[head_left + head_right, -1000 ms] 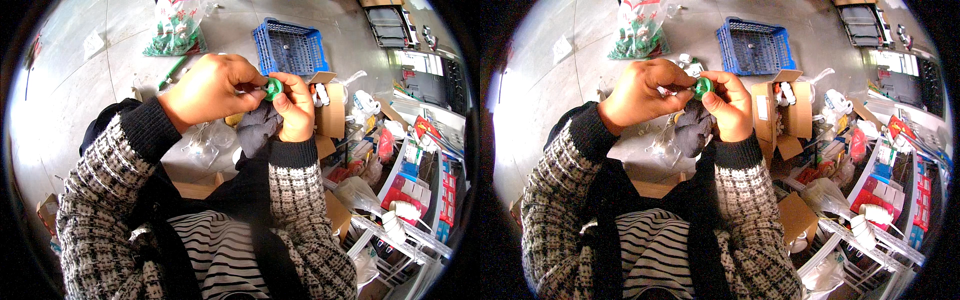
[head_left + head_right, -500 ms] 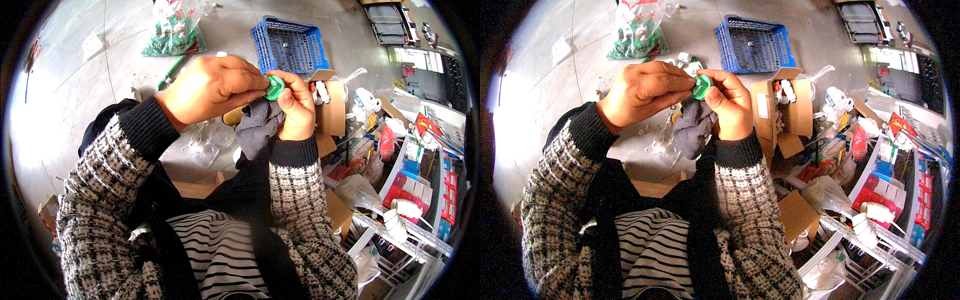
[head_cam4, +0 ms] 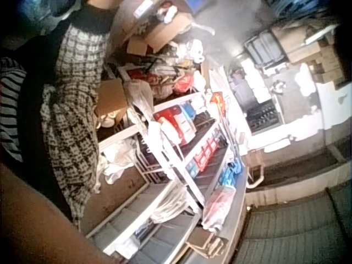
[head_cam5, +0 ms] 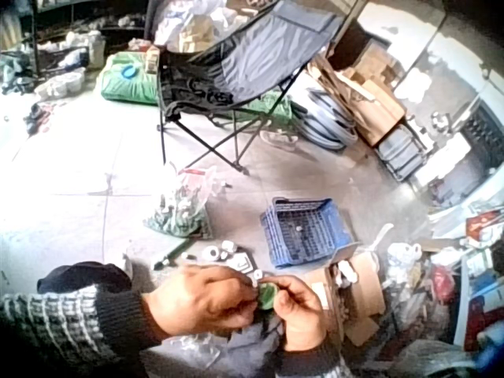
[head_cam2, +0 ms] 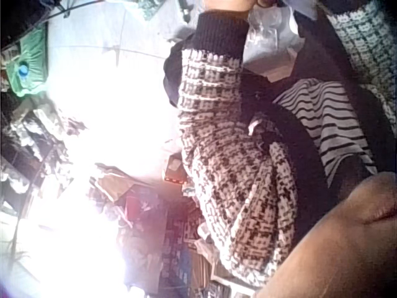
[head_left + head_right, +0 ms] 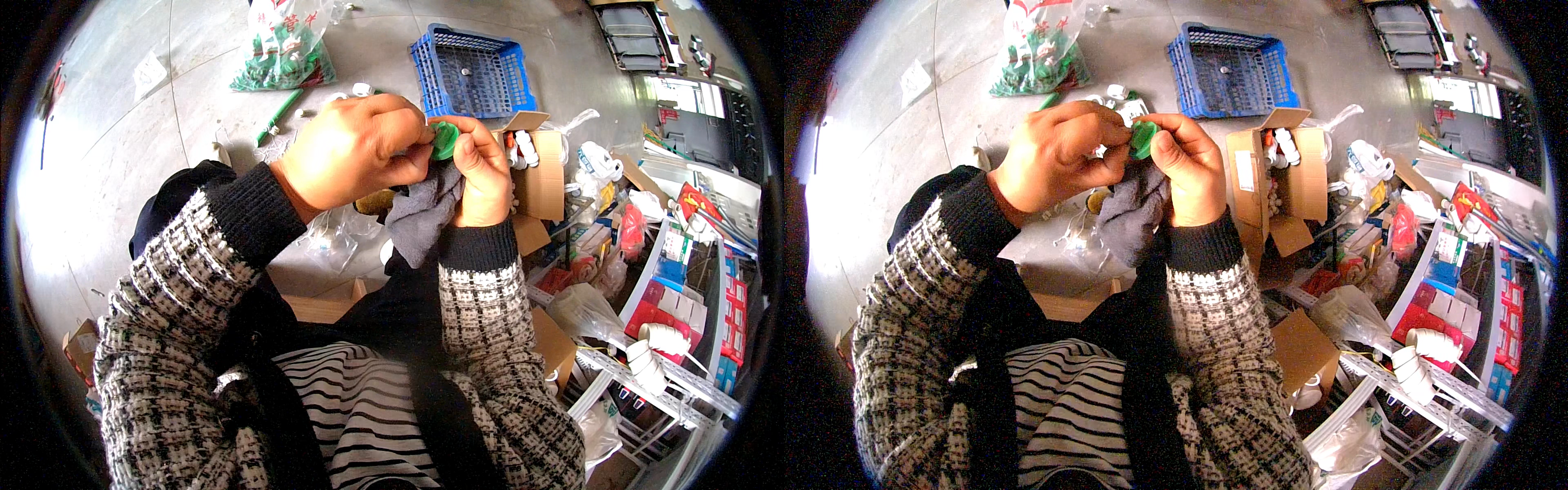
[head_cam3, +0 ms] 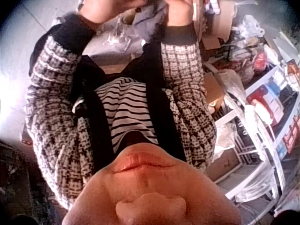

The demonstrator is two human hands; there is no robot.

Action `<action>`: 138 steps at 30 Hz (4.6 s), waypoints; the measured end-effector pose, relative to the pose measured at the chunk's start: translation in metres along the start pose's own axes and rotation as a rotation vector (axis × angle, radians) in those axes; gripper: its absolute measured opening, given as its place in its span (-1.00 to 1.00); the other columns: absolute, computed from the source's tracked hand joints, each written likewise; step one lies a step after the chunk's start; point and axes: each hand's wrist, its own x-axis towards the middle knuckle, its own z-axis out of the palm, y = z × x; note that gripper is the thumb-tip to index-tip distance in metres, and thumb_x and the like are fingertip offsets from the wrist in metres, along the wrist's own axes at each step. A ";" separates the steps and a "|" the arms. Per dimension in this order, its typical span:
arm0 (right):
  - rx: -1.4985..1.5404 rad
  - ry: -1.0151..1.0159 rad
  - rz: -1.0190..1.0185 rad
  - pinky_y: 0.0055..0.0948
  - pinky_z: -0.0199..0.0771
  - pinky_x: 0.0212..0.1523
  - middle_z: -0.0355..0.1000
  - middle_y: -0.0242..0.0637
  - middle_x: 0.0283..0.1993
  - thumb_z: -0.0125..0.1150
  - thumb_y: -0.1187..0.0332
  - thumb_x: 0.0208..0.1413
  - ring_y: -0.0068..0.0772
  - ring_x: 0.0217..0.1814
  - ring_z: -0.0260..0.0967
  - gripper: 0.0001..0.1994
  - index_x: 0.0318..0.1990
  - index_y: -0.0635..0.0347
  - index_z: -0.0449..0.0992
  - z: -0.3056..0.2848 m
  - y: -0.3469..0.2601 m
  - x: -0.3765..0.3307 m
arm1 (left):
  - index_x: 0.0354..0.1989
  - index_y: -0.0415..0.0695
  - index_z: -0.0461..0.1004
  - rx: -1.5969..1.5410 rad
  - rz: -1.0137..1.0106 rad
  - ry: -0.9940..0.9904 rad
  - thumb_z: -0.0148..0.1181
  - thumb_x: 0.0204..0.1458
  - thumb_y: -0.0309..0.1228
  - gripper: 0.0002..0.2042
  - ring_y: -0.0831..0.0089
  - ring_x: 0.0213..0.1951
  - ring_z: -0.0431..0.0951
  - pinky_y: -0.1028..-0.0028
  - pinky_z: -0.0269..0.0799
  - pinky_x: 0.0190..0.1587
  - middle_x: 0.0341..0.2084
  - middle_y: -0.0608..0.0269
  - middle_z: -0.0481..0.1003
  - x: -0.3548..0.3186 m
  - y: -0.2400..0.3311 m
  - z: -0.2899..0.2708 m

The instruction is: The person sits on the floor and assembles small green and white plastic components. They pick up a green piece, attach a white ring, and wipe the assembly with a grey cloth. The person repeats this process with multiple similar parts, handling them one at a time.

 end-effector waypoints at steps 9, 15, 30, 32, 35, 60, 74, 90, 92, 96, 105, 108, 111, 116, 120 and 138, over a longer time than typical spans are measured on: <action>0.052 0.053 0.055 -0.54 0.35 -0.33 0.41 -0.27 -0.38 0.04 0.14 0.06 -0.47 -0.41 0.35 -0.64 -0.22 0.32 0.39 0.001 -0.004 -0.003 | -0.45 -0.25 0.45 -0.528 -0.637 0.007 0.12 0.00 -0.41 -0.86 0.69 -0.53 0.38 0.67 0.31 -0.49 -0.58 0.37 0.43 0.004 -0.004 -0.007; 0.111 0.096 0.092 -0.54 0.34 -0.37 0.40 -0.29 -0.42 0.02 0.14 0.07 -0.48 -0.42 0.33 -0.66 -0.25 0.29 0.39 0.004 -0.004 -0.003 | -0.37 -0.25 0.48 -0.371 -0.253 0.071 0.15 -0.06 -0.50 -0.90 0.59 -0.39 0.45 0.62 0.39 -0.39 -0.45 0.25 0.46 0.004 -0.007 -0.007; 0.009 0.156 0.047 -0.56 0.32 -0.35 0.37 -0.36 -0.42 0.04 0.17 0.07 -0.54 -0.41 0.31 -0.72 -0.32 0.26 0.38 0.017 0.005 0.002 | -0.39 -0.24 0.48 -0.045 -0.137 -0.008 0.18 -0.20 -0.52 -0.85 0.41 -0.53 0.47 0.49 0.38 -0.47 -0.58 0.16 0.44 0.003 -0.006 -0.005; 0.044 0.128 0.079 -0.56 0.32 -0.36 0.38 -0.36 -0.43 0.04 0.18 0.07 -0.53 -0.43 0.31 -0.73 -0.33 0.26 0.38 0.015 0.002 0.000 | -0.40 -0.25 0.48 -0.145 -0.195 0.018 0.17 -0.15 -0.50 -0.87 0.44 -0.55 0.45 0.53 0.36 -0.48 -0.59 0.18 0.44 0.003 -0.005 -0.007; 0.056 0.130 0.058 -0.56 0.34 -0.35 0.40 -0.32 -0.40 0.04 0.18 0.07 -0.51 -0.44 0.33 -0.70 -0.27 0.29 0.40 0.012 -0.002 -0.001 | -0.37 -0.28 0.47 -0.176 -0.455 -0.042 0.11 -0.04 -0.48 -0.88 0.56 -0.51 0.42 0.58 0.33 -0.47 -0.56 0.25 0.44 0.005 -0.007 -0.013; -0.002 0.101 0.027 -0.50 0.32 -0.10 0.42 -0.21 -0.22 0.03 0.32 0.06 -0.45 -0.21 0.35 -0.70 -0.15 0.41 0.42 0.012 0.005 0.001 | -0.41 -0.28 0.45 -0.544 -0.500 -0.097 0.20 -0.21 -0.54 -0.85 0.63 -0.50 0.41 0.60 0.35 -0.44 -0.55 0.29 0.45 0.003 0.003 -0.006; 0.072 0.074 0.025 -0.46 0.35 -0.14 0.41 -0.21 -0.32 -0.01 0.23 0.06 -0.40 -0.27 0.36 -0.65 -0.21 0.42 0.42 0.009 0.002 0.001 | -0.30 -0.25 0.46 -0.680 -0.607 -0.032 0.18 -0.05 -0.44 -0.82 0.73 -0.50 0.36 0.69 0.30 -0.46 -0.53 0.41 0.45 0.002 -0.007 -0.007; -0.172 0.105 -0.061 -0.57 0.20 -0.01 0.39 -0.15 -0.10 -0.07 0.37 0.04 -0.46 -0.08 0.30 -0.67 -0.10 0.42 0.40 0.011 0.003 0.000 | -0.33 -0.28 0.46 -0.953 -0.834 -0.073 0.19 -0.16 -0.58 -0.83 0.64 -0.39 0.44 0.63 0.37 -0.30 -0.45 0.31 0.48 0.003 0.005 -0.002; -0.191 0.092 -0.072 -0.58 0.21 -0.02 0.39 -0.16 -0.12 -0.07 0.37 0.04 -0.47 -0.10 0.30 -0.68 -0.12 0.42 0.42 0.012 0.002 0.001 | -0.36 -0.28 0.45 -0.983 -0.828 -0.029 0.17 -0.18 -0.60 -0.85 0.64 -0.41 0.43 0.63 0.36 -0.31 -0.47 0.32 0.47 0.002 0.007 -0.001; -0.230 0.121 -0.097 -0.58 0.21 -0.04 0.41 -0.17 -0.17 -0.06 0.37 0.01 -0.47 -0.12 0.31 -0.68 -0.14 0.42 0.43 0.020 -0.001 0.001 | -0.42 -0.28 0.43 -0.969 -0.788 0.065 0.13 -0.18 -0.62 -0.89 0.64 -0.45 0.42 0.63 0.35 -0.35 -0.52 0.32 0.45 -0.003 0.008 0.011; -0.079 0.157 -0.055 -0.48 0.32 -0.11 0.42 -0.15 -0.22 -0.12 0.25 -0.10 -0.40 -0.22 0.35 -0.59 -0.23 0.45 0.43 0.017 0.008 -0.001 | -0.29 -0.25 0.42 -1.027 -0.844 0.126 0.06 -0.01 -0.49 -0.87 0.59 -0.45 0.44 0.60 0.36 -0.34 -0.48 0.30 0.46 0.006 0.003 0.000; -0.033 0.138 -0.087 -0.47 0.35 -0.17 0.41 -0.17 -0.24 -0.12 0.24 -0.10 -0.42 -0.28 0.35 -0.60 -0.23 0.41 0.42 0.009 0.011 0.003 | -0.24 -0.22 0.43 -0.880 -0.734 0.064 0.07 0.02 -0.46 -0.84 0.62 -0.42 0.43 0.63 0.34 -0.31 -0.46 0.36 0.46 0.002 -0.002 -0.006; 0.019 0.026 -0.131 -0.51 0.33 -0.17 0.38 -0.24 -0.31 -0.02 0.27 -0.13 -0.48 -0.28 0.32 -0.66 -0.24 0.35 0.37 0.006 0.009 0.004 | -0.31 -0.20 0.46 -0.996 -0.640 0.174 0.13 -0.01 -0.42 -0.86 0.71 -0.52 0.35 0.69 0.28 -0.42 -0.57 0.47 0.41 0.001 0.002 0.001; -0.140 0.004 -0.236 -0.56 0.30 -0.21 0.37 -0.33 -0.32 0.08 0.31 -0.13 -0.56 -0.31 0.29 -0.69 -0.22 0.32 0.35 0.004 0.006 0.004 | -0.43 -0.16 0.46 -0.920 -0.741 -0.031 0.15 -0.02 -0.38 -0.89 0.80 -0.69 0.19 0.73 0.06 -0.68 -0.68 0.51 0.35 -0.002 0.008 -0.008; -0.308 0.068 -0.284 -0.60 0.29 -0.21 0.37 -0.35 -0.29 0.12 0.41 -0.12 -0.59 -0.31 0.28 -0.71 -0.19 0.34 0.37 0.005 0.004 0.003 | -0.44 -0.16 0.46 -0.903 -0.824 -0.066 0.16 -0.03 -0.36 -0.87 0.78 -0.70 0.21 0.72 0.09 -0.69 -0.67 0.50 0.36 -0.003 0.010 -0.008; -0.938 0.094 -0.662 -0.46 0.36 -0.35 0.38 -0.22 -0.41 0.22 0.43 -0.30 -0.32 -0.39 0.35 -0.74 -0.33 0.25 0.46 0.000 0.009 0.008 | -0.42 -0.23 0.47 -0.803 -0.952 -0.330 0.08 -0.04 -0.34 -0.81 0.73 -0.77 0.21 0.69 0.11 -0.73 -0.75 0.44 0.31 0.000 0.002 -0.010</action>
